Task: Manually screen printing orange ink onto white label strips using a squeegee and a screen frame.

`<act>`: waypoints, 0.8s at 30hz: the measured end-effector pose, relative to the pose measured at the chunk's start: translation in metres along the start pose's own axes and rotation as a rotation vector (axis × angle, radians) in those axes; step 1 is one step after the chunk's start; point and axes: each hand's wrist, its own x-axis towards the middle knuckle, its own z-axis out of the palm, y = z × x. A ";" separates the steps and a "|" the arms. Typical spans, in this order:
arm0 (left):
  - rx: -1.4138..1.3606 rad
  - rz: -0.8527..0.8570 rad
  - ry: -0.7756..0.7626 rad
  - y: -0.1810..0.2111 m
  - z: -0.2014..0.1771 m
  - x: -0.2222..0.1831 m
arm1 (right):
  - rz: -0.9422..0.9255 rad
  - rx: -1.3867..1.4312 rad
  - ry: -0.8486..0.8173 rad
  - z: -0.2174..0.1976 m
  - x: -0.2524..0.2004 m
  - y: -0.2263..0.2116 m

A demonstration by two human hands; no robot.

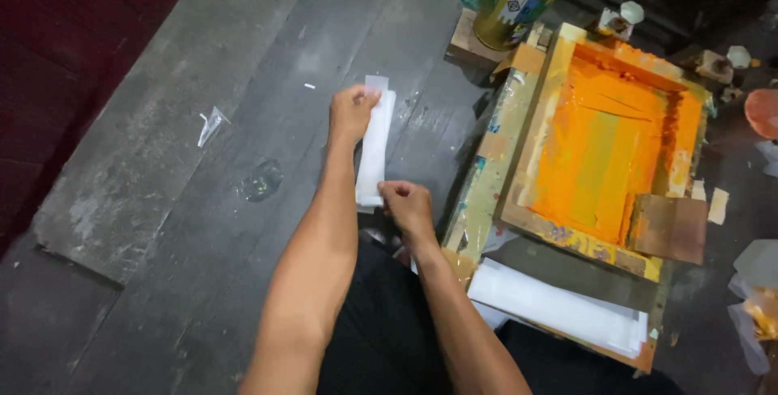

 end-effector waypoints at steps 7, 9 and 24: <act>0.084 -0.248 -0.056 -0.060 0.017 0.016 | 0.091 -0.147 0.048 0.020 0.019 0.006; 0.163 -0.295 -0.047 -0.064 0.018 0.011 | 0.117 -0.140 0.047 0.022 0.021 0.009; 0.169 -0.327 -0.073 -0.026 0.008 -0.019 | 0.088 -0.363 0.050 0.018 0.016 0.006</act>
